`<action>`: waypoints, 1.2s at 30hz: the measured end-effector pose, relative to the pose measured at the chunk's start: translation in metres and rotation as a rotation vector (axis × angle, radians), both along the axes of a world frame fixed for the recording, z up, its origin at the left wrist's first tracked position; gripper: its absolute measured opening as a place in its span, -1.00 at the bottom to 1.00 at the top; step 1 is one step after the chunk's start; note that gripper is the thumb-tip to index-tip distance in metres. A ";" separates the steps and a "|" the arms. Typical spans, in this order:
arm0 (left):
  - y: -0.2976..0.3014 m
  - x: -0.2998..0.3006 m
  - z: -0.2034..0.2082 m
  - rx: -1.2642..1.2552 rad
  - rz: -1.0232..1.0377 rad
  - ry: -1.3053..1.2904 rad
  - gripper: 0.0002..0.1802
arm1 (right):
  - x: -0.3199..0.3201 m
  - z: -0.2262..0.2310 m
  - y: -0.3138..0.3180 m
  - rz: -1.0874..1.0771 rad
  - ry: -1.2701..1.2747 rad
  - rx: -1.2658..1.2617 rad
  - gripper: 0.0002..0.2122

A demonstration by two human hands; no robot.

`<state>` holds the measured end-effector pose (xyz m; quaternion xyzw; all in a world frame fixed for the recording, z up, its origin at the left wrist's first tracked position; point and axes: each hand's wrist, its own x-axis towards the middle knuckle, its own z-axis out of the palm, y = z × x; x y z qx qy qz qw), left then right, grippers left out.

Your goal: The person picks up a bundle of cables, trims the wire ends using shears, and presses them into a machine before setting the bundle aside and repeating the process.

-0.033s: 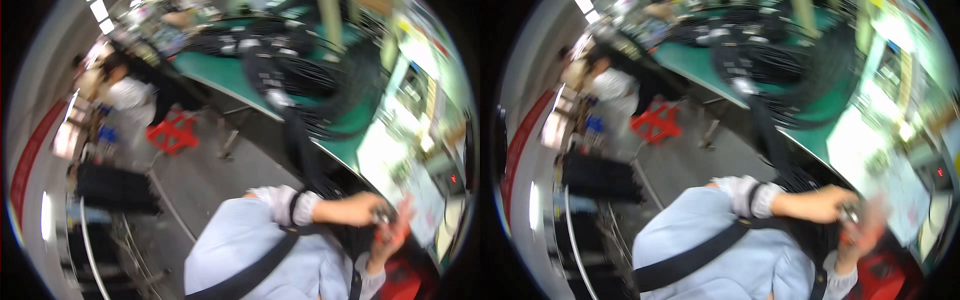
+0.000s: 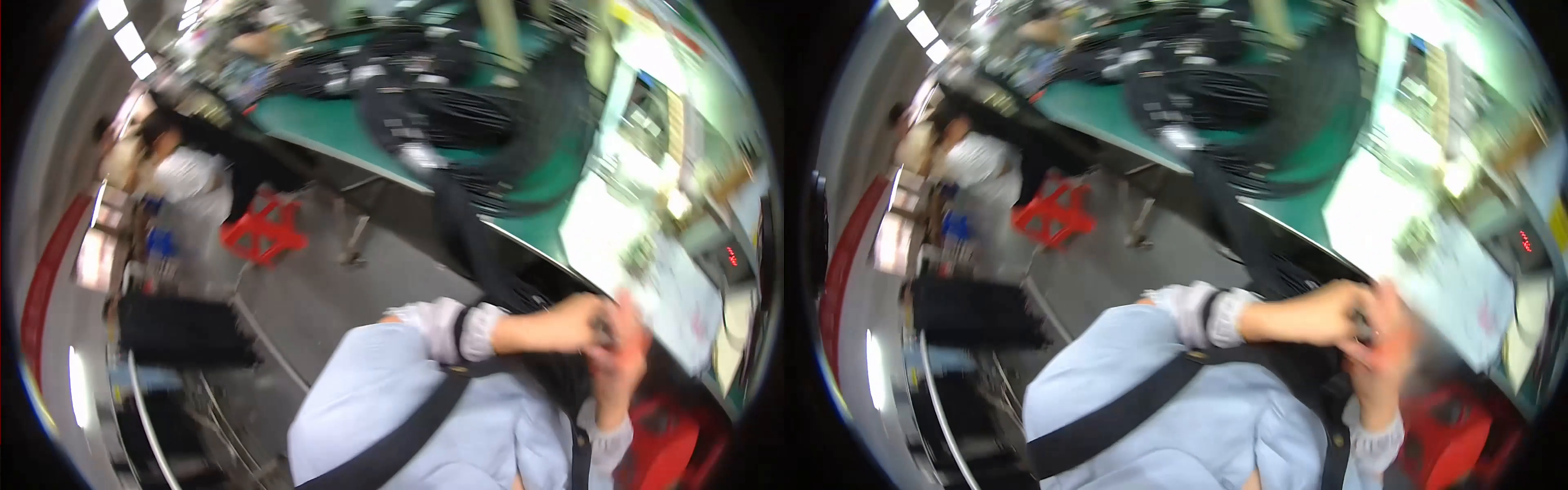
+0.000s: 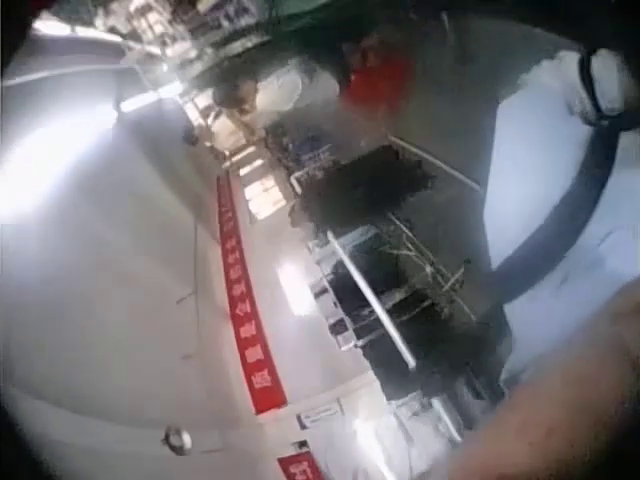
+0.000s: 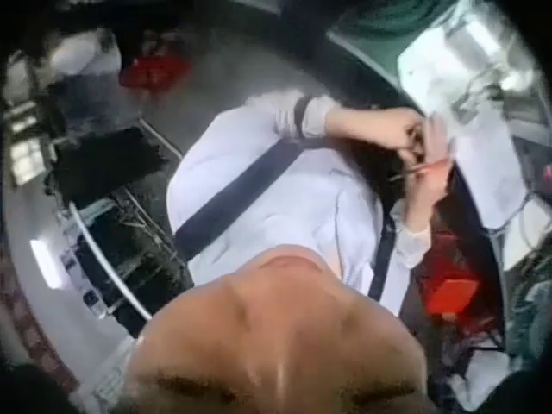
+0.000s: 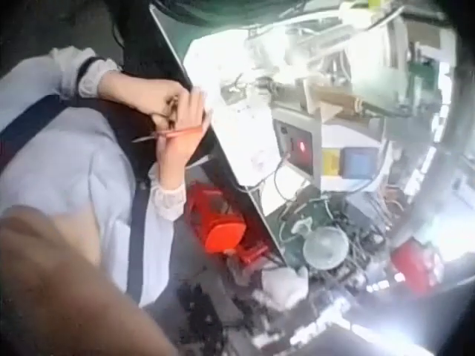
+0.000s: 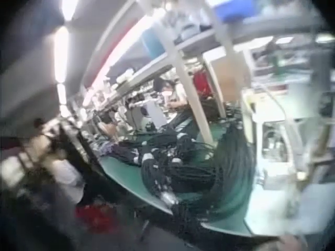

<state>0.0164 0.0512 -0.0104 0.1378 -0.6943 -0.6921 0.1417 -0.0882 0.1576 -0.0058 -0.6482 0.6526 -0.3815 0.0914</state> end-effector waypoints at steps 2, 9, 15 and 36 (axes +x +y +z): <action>-0.001 0.004 -0.030 0.169 0.093 0.016 -0.77 | -0.002 0.016 -0.016 0.156 0.138 0.008 -0.65; -0.012 -0.005 -0.019 0.508 0.109 -0.047 -0.78 | -0.009 0.006 -0.018 -0.091 -0.617 -0.052 -0.74; -0.019 -0.008 -0.014 0.292 0.149 -0.060 -0.85 | -0.021 -0.005 -0.016 -0.254 -1.027 0.204 -0.85; -0.029 -0.002 -0.015 0.621 0.087 0.032 -0.88 | -0.020 -0.021 -0.026 -0.067 -1.838 0.307 -0.70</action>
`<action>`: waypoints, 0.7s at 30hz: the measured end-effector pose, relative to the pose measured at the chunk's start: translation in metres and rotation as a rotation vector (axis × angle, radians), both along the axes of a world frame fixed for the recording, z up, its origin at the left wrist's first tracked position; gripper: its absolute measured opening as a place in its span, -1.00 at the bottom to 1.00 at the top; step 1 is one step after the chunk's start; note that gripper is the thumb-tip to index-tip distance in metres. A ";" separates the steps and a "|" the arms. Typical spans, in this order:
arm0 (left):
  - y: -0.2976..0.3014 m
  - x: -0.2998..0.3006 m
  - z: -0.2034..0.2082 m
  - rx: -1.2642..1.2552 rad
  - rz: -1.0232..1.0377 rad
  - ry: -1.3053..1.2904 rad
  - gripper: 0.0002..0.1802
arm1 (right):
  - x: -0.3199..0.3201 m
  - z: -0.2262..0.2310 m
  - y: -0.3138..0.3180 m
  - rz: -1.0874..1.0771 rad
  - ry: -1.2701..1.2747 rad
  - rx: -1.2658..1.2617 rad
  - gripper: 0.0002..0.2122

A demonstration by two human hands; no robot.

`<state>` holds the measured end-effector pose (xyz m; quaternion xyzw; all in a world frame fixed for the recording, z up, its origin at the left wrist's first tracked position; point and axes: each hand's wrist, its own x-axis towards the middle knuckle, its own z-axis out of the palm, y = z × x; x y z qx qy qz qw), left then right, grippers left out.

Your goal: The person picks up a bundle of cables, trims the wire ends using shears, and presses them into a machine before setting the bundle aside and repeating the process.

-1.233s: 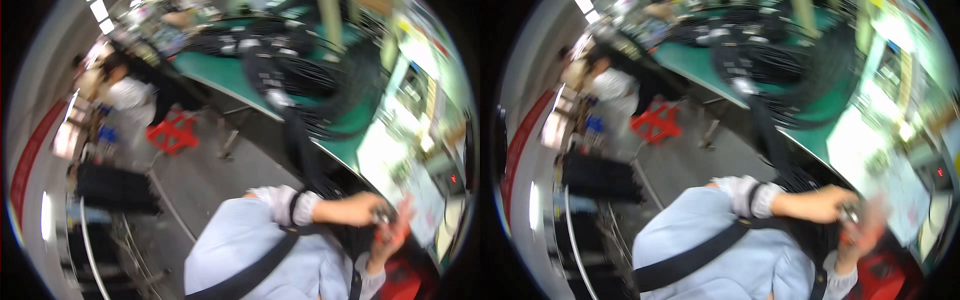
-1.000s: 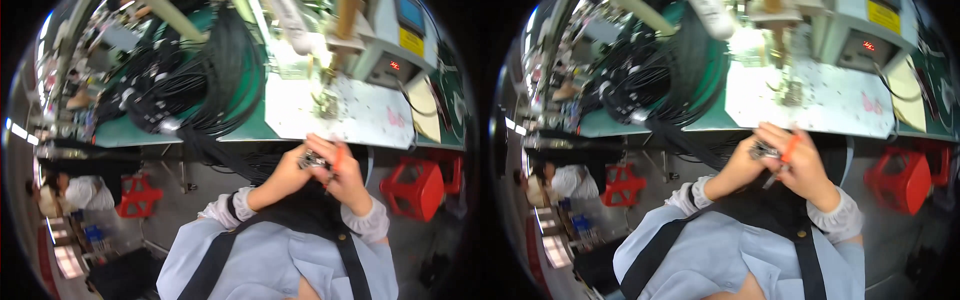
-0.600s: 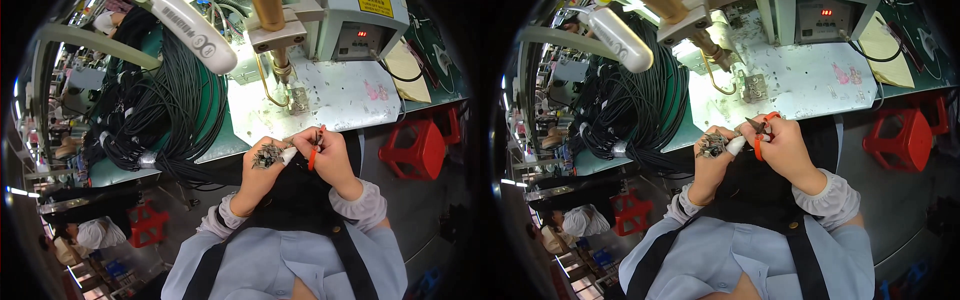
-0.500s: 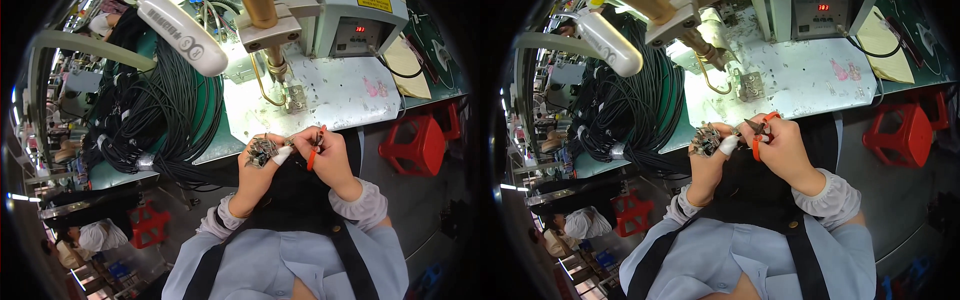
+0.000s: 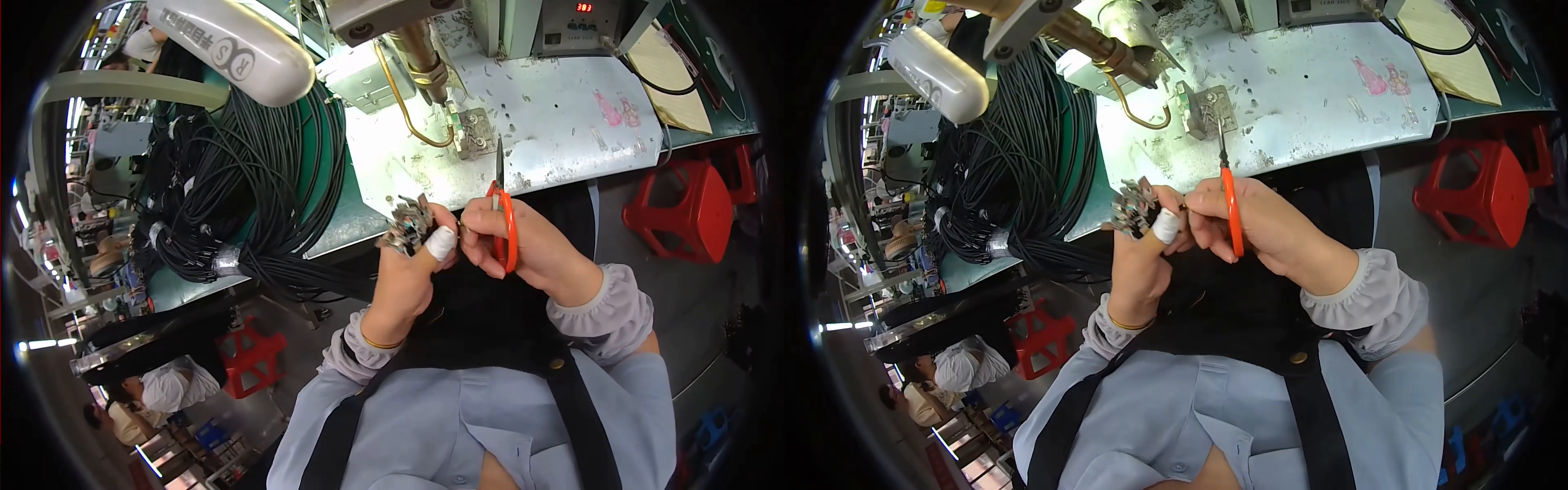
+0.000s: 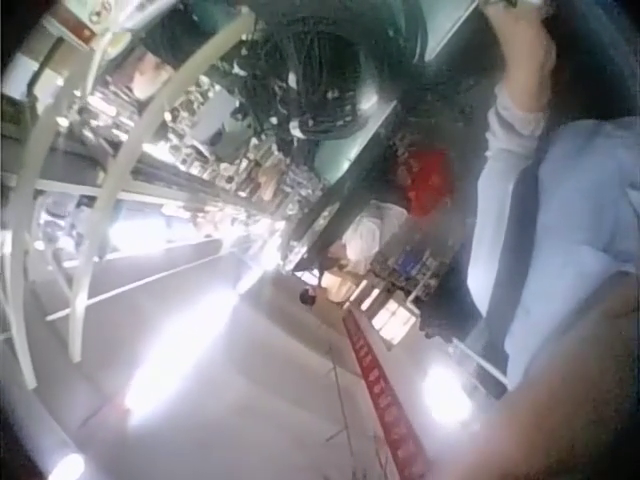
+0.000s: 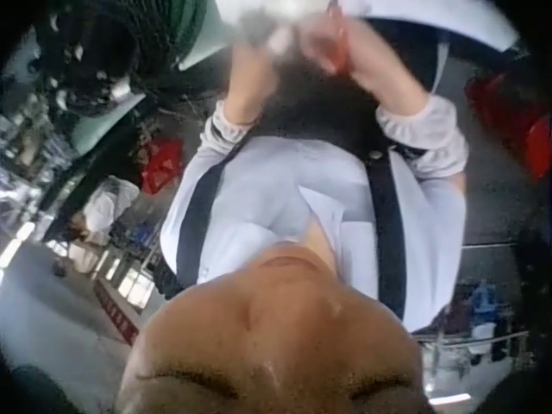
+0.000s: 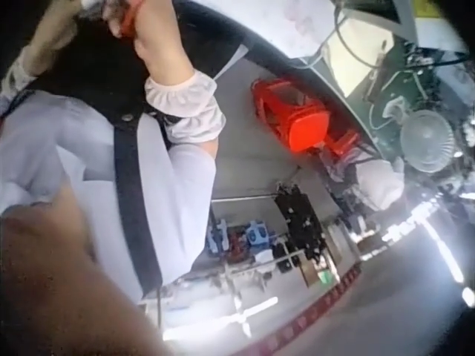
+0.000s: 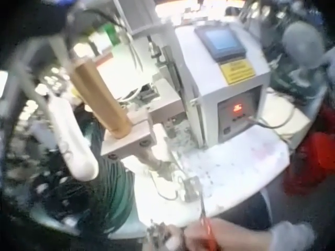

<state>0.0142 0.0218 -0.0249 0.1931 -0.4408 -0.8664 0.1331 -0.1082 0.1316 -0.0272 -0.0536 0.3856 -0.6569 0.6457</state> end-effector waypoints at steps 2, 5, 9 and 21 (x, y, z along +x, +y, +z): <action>0.000 0.000 0.004 0.244 -0.044 0.040 -0.89 | -0.003 0.001 0.000 0.068 0.021 -0.026 -0.71; 0.004 -0.002 0.013 0.088 0.008 -0.103 -0.89 | -0.005 0.007 0.001 0.113 -0.007 -0.025 -0.71; 0.012 -0.001 0.006 -0.374 0.094 -0.223 -0.85 | -0.007 0.008 0.003 0.149 -0.085 0.013 -0.73; 0.000 0.000 0.011 0.250 0.005 -0.139 -0.90 | -0.007 0.010 0.000 -0.139 2.196 -0.221 -0.90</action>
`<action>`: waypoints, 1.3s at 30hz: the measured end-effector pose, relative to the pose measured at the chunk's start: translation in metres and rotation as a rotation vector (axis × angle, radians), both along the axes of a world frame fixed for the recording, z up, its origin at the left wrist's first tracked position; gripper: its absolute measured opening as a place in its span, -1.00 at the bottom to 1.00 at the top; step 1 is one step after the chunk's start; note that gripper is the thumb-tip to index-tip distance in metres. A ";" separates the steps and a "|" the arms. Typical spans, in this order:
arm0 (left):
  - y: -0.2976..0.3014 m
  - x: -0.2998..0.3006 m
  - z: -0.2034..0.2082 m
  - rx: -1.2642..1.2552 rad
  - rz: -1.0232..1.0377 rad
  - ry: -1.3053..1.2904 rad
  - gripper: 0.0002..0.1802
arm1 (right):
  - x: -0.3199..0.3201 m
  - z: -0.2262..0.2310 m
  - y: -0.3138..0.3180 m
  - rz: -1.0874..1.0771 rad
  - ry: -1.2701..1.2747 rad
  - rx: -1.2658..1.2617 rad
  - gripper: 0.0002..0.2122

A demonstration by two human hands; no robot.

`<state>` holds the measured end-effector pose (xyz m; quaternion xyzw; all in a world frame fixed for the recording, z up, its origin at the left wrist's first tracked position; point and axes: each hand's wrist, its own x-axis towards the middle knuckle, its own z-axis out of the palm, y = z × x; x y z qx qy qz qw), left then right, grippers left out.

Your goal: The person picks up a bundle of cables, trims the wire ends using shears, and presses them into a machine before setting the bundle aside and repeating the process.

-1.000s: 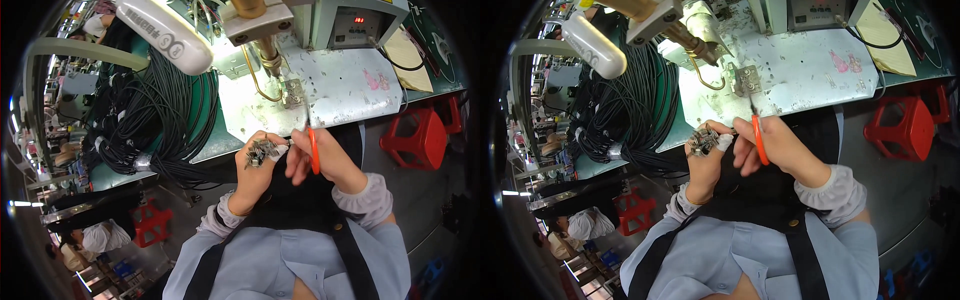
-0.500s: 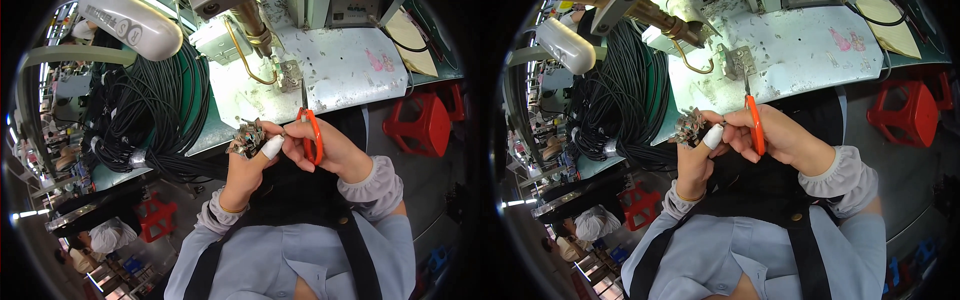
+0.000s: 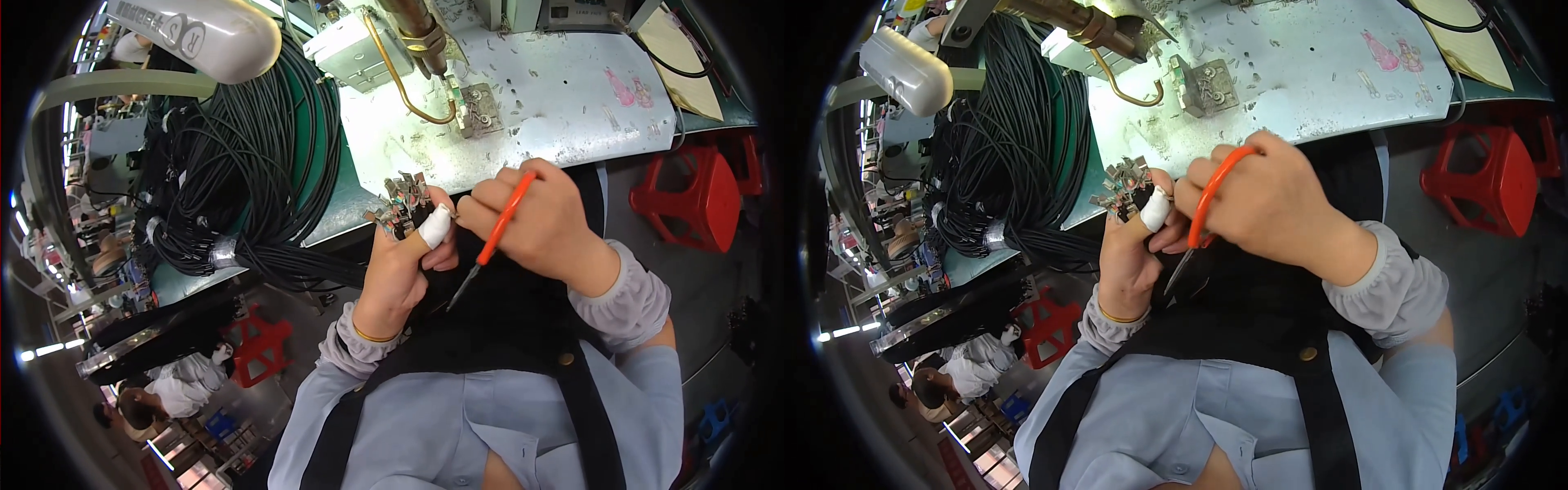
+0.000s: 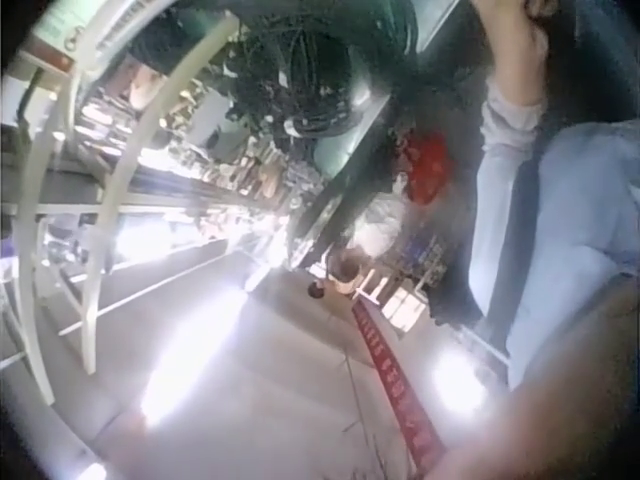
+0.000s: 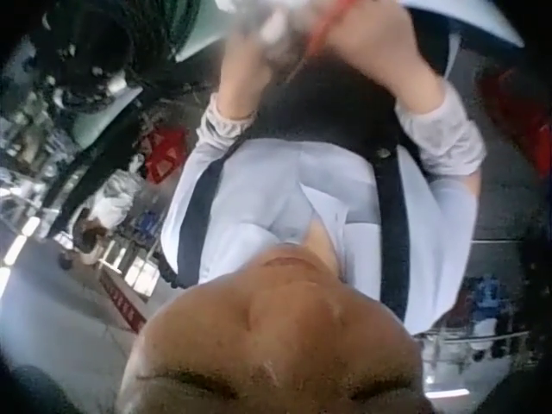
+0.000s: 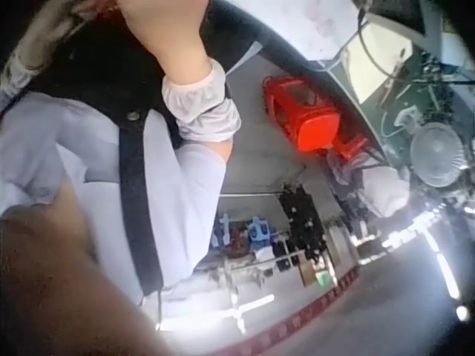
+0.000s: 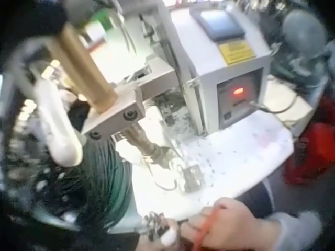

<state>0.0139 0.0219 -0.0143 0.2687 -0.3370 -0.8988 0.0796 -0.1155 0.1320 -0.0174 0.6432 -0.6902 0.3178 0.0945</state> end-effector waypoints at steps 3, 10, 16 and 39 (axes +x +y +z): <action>0.003 -0.001 0.005 -0.072 0.007 -0.032 -0.90 | -0.006 -0.002 0.001 0.018 -0.219 -0.096 -0.83; 0.008 0.002 0.002 -0.304 0.068 -0.133 -0.87 | 0.004 0.002 0.010 -0.038 -0.110 -0.157 -0.75; 0.015 0.003 -0.015 -1.019 0.097 -0.035 -0.75 | 0.017 -0.010 0.007 -0.087 -0.546 -0.059 -0.90; 0.000 0.003 0.011 -0.441 0.008 -0.112 -0.87 | 0.025 0.002 0.012 -0.027 -1.567 -0.155 -0.90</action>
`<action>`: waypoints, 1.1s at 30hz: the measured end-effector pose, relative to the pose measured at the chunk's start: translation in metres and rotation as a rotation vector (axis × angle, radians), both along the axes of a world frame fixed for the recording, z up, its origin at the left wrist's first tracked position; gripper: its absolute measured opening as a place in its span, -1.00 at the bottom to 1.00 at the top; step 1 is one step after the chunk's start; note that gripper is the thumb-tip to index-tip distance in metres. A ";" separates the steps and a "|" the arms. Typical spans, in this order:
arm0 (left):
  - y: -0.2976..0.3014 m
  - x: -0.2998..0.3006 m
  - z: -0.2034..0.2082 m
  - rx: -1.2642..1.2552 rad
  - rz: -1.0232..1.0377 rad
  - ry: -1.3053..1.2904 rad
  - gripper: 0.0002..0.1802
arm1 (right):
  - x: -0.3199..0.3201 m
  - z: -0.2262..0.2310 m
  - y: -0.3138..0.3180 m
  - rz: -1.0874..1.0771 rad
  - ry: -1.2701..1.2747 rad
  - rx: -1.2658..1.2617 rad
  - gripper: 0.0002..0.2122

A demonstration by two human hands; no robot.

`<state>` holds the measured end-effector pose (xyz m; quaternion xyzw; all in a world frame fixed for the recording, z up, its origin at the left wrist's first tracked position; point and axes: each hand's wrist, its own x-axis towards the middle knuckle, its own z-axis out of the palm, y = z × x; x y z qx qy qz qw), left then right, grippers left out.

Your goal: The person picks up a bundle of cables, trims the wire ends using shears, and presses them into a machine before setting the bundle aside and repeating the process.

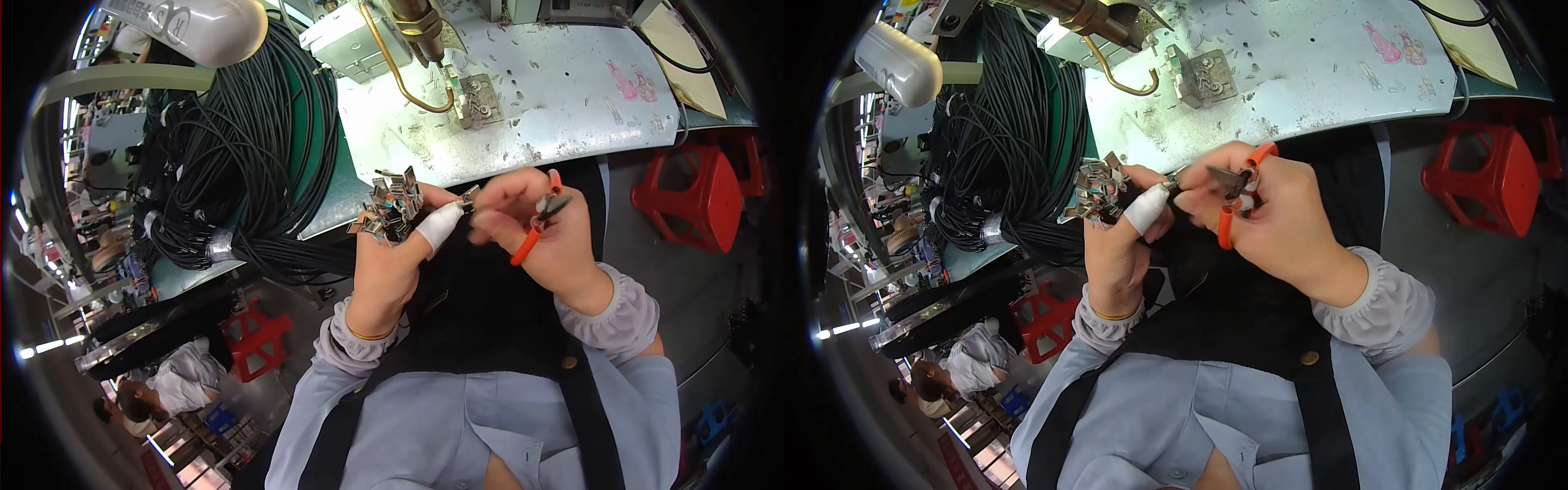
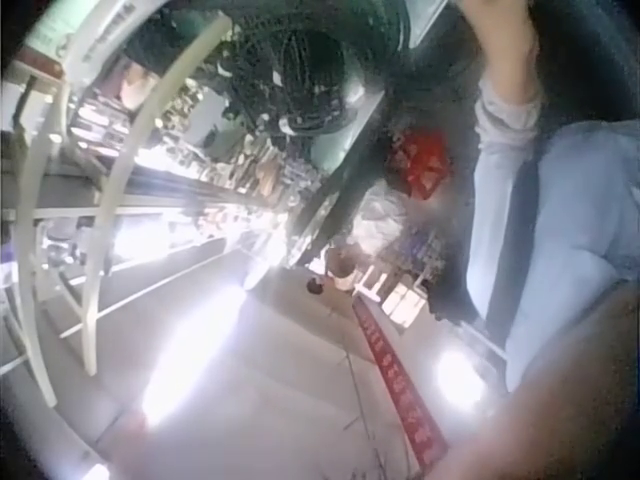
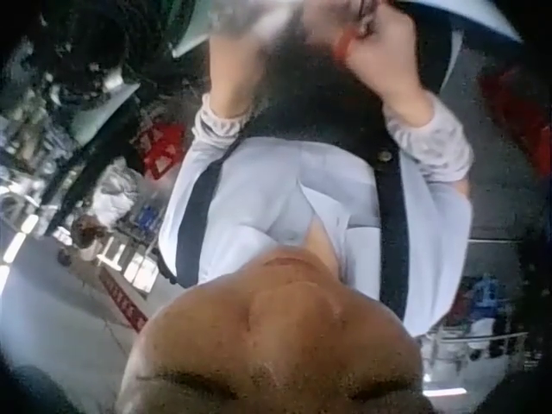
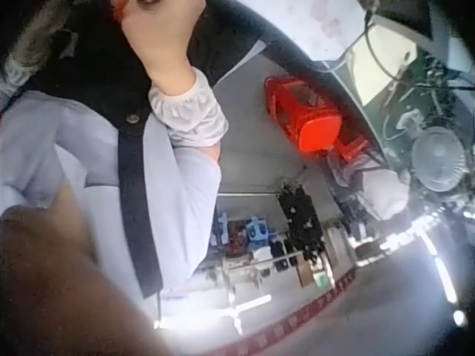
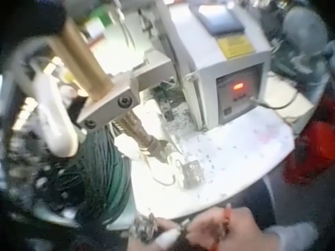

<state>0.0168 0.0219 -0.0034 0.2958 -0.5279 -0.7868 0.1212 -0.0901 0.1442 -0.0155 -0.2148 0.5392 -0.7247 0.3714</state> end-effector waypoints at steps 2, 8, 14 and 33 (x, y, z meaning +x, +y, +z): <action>0.001 0.000 0.001 0.019 0.013 0.028 -0.87 | -0.009 -0.003 0.009 0.119 0.362 0.190 -0.83; 0.010 -0.003 0.001 -0.187 0.081 0.091 -0.86 | -0.002 -0.009 0.007 0.148 0.740 0.504 -0.73; 0.015 -0.006 0.003 -0.275 0.117 0.093 -0.85 | 0.003 -0.011 0.005 0.065 0.793 0.505 -0.68; -0.051 -0.068 -0.006 0.290 -0.055 0.015 -0.83 | -0.055 -0.012 -0.040 -0.125 0.174 0.240 -0.83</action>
